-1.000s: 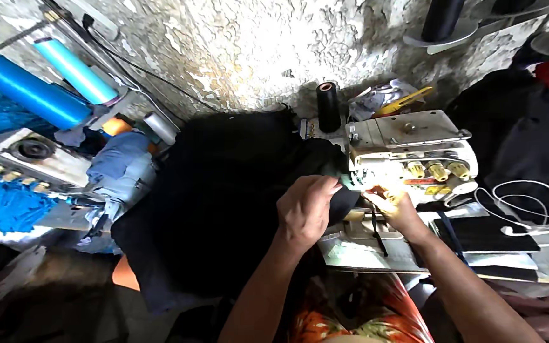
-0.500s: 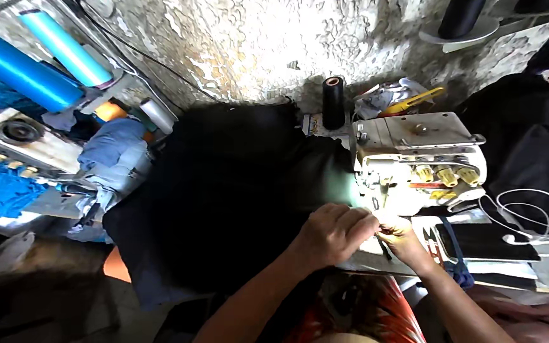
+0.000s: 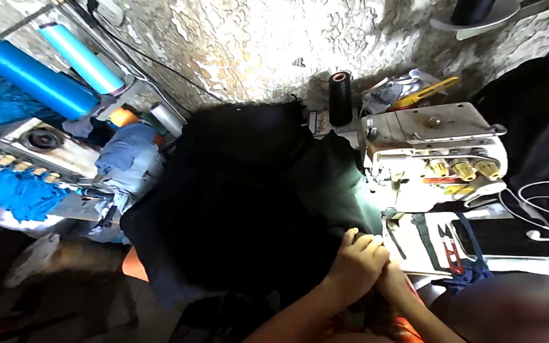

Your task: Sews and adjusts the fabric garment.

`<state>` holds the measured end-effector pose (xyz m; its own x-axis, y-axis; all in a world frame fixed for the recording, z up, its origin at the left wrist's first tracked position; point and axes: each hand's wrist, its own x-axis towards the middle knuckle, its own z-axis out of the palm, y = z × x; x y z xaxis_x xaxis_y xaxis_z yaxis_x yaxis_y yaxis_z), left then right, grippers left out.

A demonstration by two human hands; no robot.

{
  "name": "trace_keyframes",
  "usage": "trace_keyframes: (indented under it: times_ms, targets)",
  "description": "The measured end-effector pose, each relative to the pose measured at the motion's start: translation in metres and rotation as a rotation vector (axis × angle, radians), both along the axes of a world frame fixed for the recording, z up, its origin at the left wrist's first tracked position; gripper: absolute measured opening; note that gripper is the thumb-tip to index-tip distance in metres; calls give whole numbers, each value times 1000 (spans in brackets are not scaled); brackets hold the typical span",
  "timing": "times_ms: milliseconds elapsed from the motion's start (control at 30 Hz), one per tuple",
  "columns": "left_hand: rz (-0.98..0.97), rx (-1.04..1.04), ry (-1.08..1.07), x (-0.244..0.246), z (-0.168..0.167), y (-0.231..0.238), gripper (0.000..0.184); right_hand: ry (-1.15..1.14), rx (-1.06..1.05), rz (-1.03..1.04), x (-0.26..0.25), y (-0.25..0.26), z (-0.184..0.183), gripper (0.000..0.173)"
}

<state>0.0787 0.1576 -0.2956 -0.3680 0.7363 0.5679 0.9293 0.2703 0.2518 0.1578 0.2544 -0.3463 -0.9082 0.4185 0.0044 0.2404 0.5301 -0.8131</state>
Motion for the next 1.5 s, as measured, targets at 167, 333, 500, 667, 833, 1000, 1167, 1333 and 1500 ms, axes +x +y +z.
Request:
trace_keyframes:
  times_ms: [167, 333, 500, 667, 833, 1000, 1167, 1333, 1500]
  targets:
    - [16, 63, 15, -19, 0, 19, 15, 151, 153, 145, -6, -19, 3, 22]
    - [62, 12, 121, -39, 2, 32, 13, 222, 147, 156, -15, -16, -5, 19]
    - [73, -64, 189, -63, -7, 38, 13, 391, 223, 100, -15, -13, -16, 27]
    - [62, -116, 172, -86, -2, 37, 13, 420, 282, 86, 2, 11, -13, 30]
    - [73, -67, -158, -114, 5, 42, 23, 222, 644, -108, 26, 64, 7, 26]
    - [154, -36, -348, -132, 19, 56, 19, -105, 656, -247, 39, 100, 17, 25]
    - [297, -42, -422, -128, 24, 59, 19, -333, 595, -214, 37, 98, 22, 32]
    - [335, 181, -411, -116, 8, 35, 18, -173, 656, -232, 52, 94, 16, 29]
    - [377, 389, -570, -95, 2, 10, 20, 47, 609, -288, 48, 81, 30, 27]
